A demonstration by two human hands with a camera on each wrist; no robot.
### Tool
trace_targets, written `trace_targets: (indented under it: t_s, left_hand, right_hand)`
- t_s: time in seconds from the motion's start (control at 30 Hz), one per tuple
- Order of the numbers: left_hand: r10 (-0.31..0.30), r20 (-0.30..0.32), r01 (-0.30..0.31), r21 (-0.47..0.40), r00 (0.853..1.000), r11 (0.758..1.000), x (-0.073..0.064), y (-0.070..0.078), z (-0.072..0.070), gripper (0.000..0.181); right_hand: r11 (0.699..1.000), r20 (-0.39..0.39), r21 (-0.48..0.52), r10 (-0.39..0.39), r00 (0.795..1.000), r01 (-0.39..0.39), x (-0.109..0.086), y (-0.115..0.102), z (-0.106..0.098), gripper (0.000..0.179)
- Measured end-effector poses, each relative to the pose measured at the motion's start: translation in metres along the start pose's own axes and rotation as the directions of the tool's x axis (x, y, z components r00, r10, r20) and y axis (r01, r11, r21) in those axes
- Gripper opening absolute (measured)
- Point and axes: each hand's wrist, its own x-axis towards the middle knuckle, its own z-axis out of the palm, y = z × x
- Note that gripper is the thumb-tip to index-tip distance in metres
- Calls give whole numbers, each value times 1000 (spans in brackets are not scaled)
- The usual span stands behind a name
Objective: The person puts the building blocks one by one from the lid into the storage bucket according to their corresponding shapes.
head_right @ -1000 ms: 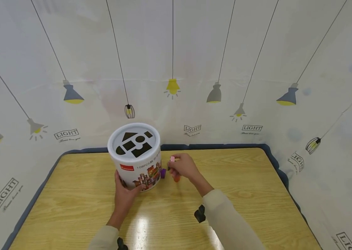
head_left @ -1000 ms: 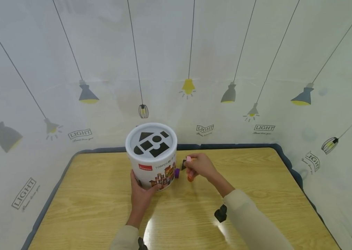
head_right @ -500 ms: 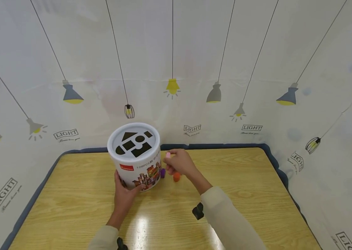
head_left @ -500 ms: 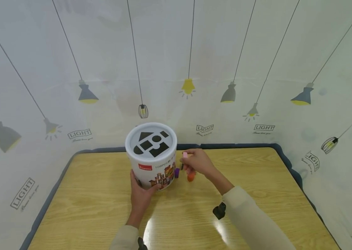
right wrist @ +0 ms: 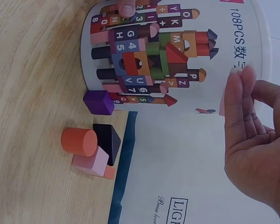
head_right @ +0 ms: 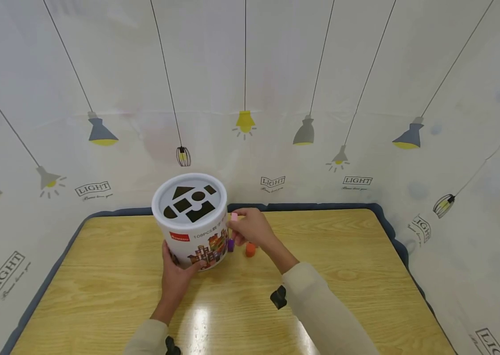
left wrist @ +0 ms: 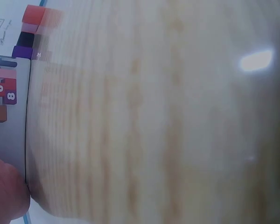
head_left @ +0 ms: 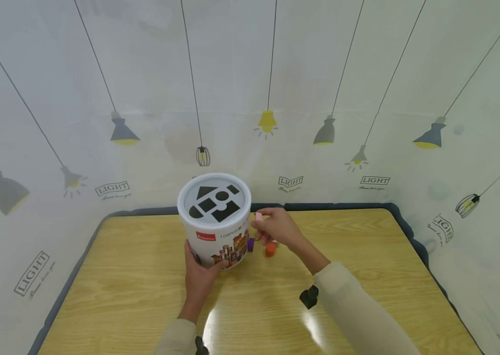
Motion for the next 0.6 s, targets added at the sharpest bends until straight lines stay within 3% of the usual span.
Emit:
trace_targets:
  t_s: [0.43, 0.6]
  left_hand:
    - [12, 1, -12, -17, 1000, 1000, 0, -3, 0, 119]
    - [23, 7, -23, -42, 1000, 999, -5, 18, -2, 116]
  right_hand:
    - [999, -37, 20, -46, 998, 47, 1, -12, 5, 35]
    - [998, -54, 20, -53, 997, 54, 1, -16, 5, 27]
